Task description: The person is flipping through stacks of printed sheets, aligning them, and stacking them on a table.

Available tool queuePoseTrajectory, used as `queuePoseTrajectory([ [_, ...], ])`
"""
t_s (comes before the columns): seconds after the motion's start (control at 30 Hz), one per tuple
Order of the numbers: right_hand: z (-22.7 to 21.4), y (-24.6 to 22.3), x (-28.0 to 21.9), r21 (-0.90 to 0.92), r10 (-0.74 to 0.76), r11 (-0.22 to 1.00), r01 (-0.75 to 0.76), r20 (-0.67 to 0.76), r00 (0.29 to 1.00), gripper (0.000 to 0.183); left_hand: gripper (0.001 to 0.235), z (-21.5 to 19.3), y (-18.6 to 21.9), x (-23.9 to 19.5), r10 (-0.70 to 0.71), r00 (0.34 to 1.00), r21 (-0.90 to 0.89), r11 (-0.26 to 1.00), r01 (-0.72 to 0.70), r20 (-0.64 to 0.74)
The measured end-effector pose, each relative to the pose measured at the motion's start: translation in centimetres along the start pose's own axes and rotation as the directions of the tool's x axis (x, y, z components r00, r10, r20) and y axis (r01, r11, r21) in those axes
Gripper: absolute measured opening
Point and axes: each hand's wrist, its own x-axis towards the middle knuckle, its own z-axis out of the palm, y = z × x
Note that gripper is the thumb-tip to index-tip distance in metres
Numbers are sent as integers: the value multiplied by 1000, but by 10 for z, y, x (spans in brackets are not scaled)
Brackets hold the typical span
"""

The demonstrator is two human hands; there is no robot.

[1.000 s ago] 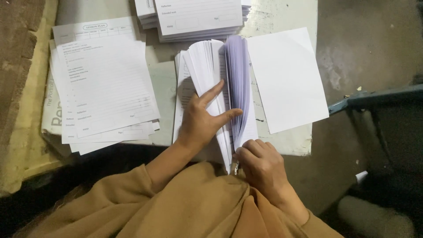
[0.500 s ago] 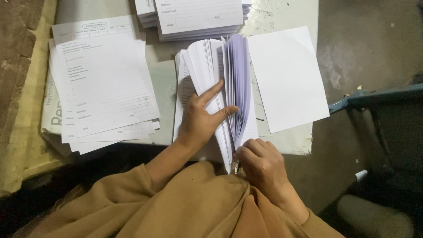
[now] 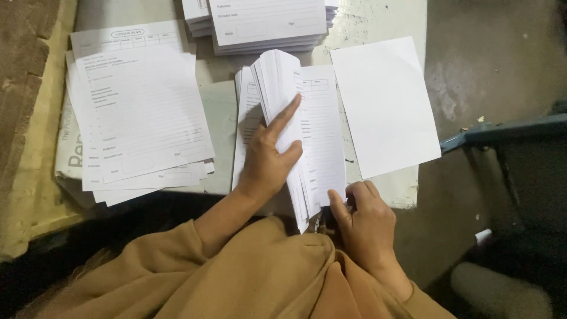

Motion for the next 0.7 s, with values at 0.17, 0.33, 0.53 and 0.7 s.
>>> queuePoseTrajectory([
  [0.17,3,-2,5,-11,-286,958,287,-110,952,23,51,8,-18,-1,-121,992,48,991,122,-22],
  [0.33,8,-9,8,22,-518,843,538,-236,822,20,60,8,-13,1,-62,996,45,997,65,-67],
  [0.53,-4,-18,17,103,-609,760,642,-233,759,23,79,3,-6,3,-128,990,110,985,135,-65],
  [0.7,-2,-14,15,99,-628,747,657,-218,747,22,77,5,-4,3,-126,989,124,983,134,-73],
])
